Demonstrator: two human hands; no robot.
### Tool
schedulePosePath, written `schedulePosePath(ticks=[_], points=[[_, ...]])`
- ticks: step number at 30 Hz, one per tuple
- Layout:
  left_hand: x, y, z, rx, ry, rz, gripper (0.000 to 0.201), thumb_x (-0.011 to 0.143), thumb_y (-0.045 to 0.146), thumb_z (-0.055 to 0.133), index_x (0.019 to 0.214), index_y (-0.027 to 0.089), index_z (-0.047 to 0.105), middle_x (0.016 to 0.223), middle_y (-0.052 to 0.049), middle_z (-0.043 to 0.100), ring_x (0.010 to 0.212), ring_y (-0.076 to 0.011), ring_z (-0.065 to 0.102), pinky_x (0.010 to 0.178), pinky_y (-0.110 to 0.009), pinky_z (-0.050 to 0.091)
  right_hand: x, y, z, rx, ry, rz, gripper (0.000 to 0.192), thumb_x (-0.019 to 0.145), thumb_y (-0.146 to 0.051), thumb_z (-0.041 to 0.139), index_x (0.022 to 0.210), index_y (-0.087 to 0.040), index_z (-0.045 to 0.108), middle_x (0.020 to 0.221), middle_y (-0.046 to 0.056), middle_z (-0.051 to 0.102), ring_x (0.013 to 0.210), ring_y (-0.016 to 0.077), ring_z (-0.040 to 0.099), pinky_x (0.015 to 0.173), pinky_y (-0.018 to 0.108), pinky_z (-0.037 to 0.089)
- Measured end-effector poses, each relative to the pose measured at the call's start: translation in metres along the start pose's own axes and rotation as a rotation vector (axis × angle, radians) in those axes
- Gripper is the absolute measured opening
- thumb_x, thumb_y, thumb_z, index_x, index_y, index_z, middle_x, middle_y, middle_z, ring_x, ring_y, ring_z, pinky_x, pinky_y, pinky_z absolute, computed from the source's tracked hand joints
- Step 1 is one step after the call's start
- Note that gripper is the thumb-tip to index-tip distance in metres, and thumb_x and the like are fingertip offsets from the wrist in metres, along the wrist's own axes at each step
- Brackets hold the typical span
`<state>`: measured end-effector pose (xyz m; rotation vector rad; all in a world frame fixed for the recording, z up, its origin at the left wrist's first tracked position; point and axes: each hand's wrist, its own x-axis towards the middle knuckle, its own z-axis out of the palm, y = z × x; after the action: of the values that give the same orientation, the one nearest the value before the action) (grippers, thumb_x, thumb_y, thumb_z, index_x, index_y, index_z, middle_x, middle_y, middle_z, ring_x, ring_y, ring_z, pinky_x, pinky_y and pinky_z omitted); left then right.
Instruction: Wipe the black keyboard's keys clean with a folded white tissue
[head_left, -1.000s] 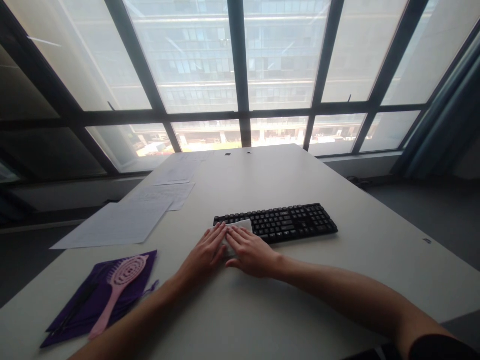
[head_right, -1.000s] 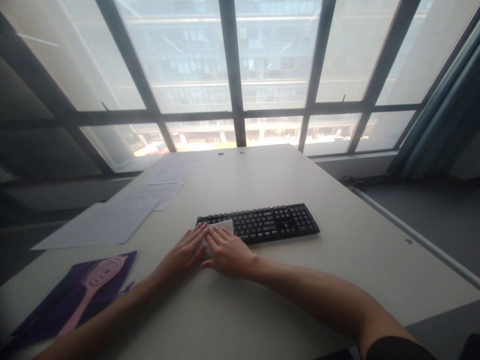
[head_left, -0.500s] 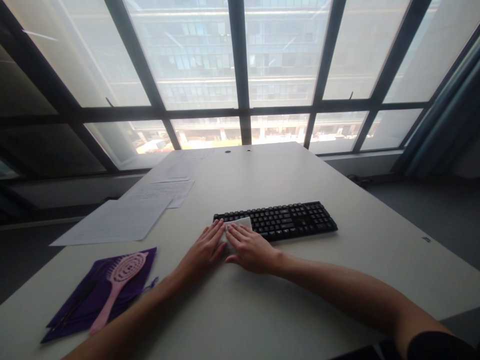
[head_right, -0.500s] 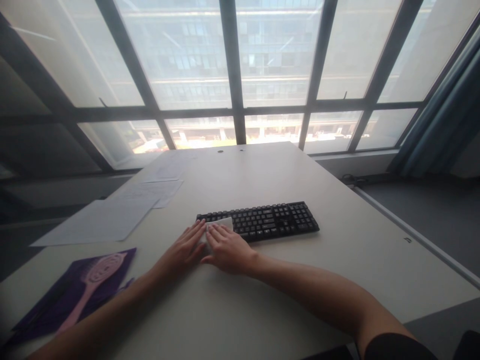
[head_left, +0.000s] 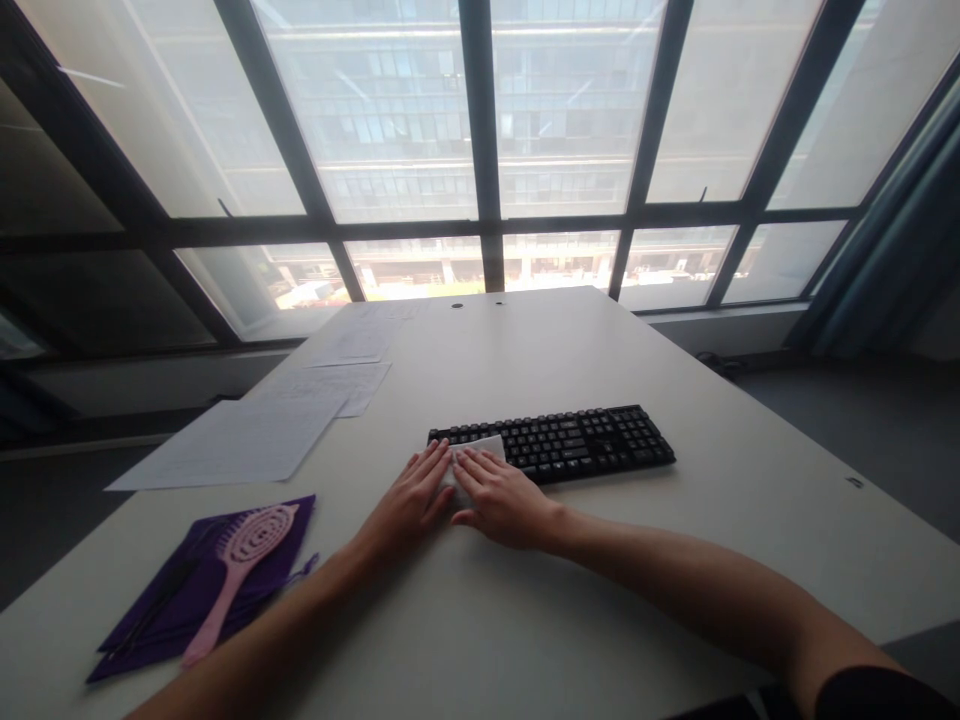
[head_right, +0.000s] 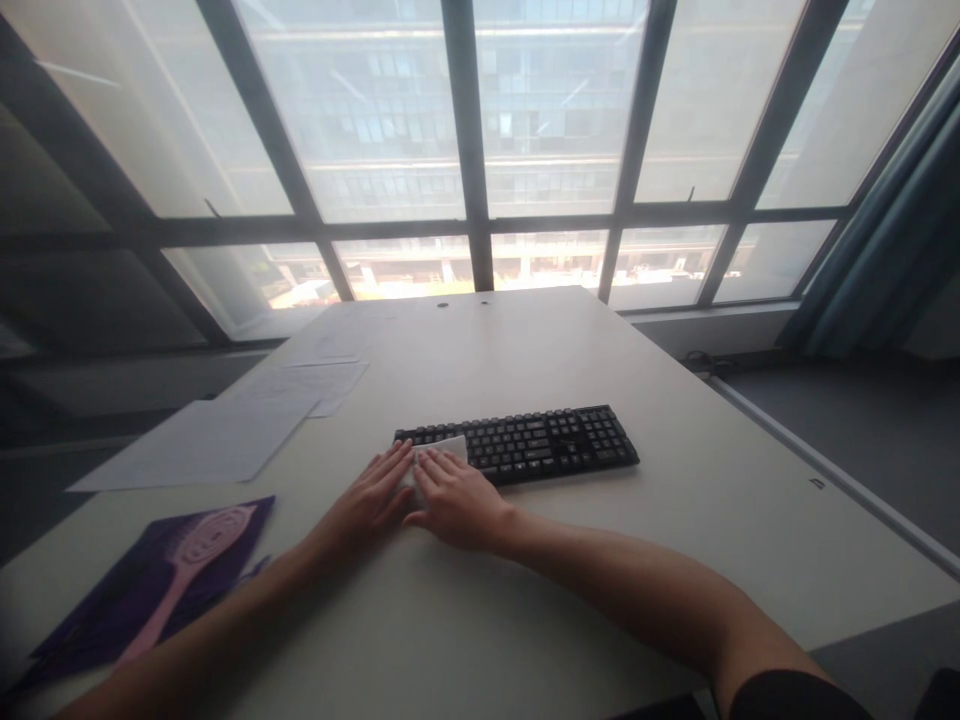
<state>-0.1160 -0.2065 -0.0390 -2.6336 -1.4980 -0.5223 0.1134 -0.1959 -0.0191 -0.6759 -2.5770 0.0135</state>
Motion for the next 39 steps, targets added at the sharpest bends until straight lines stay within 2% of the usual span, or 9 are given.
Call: schedulePosePath(ticks=[14,21,25,29,33,39], points=[[0.003,0.009,-0.002,0.005,0.025,0.066,0.059,0.105,0.04,0.039,0.159,0.017,0.032,0.161,-0.014,0.036,0.151,-0.03,0.031,0.123,-0.053,0.03,-0.001,-0.002,0.003,-0.018,0.0,0.071,0.078,0.097,-0.053,0.058,0.15,0.003,0.041,0.156,0.027,0.04,0.151,0.0319,0.031,0.125,0.046,0.027],[0.003,0.008,0.003,0.068,0.018,0.085,0.055,0.106,0.032,0.031,0.159,0.016,0.03,0.162,-0.015,0.034,0.152,-0.0277,0.029,0.124,-0.053,0.025,-0.005,-0.002,0.007,-0.046,0.006,0.121,0.08,0.098,-0.053,0.055,0.151,0.004,0.038,0.157,0.028,0.038,0.151,0.0325,0.029,0.125,0.047,0.028],[0.003,0.007,0.003,0.125,0.004,0.117,0.055,0.106,0.028,0.032,0.159,0.014,0.03,0.163,-0.015,0.031,0.153,-0.0272,0.026,0.125,-0.053,0.024,-0.005,-0.003,0.007,-0.087,0.0,0.155,0.073,0.102,-0.048,0.05,0.15,0.006,0.04,0.156,0.029,0.039,0.15,0.0344,0.032,0.123,0.048,0.03],[0.003,0.008,0.003,0.134,0.001,0.141,0.057,0.105,0.023,0.034,0.16,0.016,0.027,0.164,-0.015,0.028,0.153,-0.0275,0.026,0.123,-0.052,0.03,-0.006,-0.002,0.007,-0.121,-0.014,0.141,0.062,0.105,-0.039,0.045,0.149,0.005,0.042,0.155,0.028,0.041,0.149,0.0338,0.034,0.122,0.049,0.032],[0.006,0.014,0.002,0.13,-0.008,0.149,0.057,0.104,0.021,0.033,0.16,0.016,0.027,0.164,-0.015,0.029,0.153,-0.0272,0.026,0.123,-0.051,0.031,-0.008,0.0,0.007,-0.15,-0.01,0.14,0.055,0.106,-0.031,0.042,0.149,0.004,0.044,0.154,0.028,0.042,0.148,0.0323,0.037,0.121,0.049,0.035],[0.016,0.029,0.003,0.137,-0.014,0.165,0.055,0.105,0.025,0.035,0.159,0.013,0.031,0.162,-0.016,0.032,0.153,-0.0282,0.027,0.124,-0.052,0.03,-0.02,0.005,-0.001,-0.166,0.009,0.131,0.062,0.103,-0.035,0.049,0.151,0.004,0.041,0.154,0.028,0.041,0.148,0.033,0.036,0.122,0.049,0.034]])
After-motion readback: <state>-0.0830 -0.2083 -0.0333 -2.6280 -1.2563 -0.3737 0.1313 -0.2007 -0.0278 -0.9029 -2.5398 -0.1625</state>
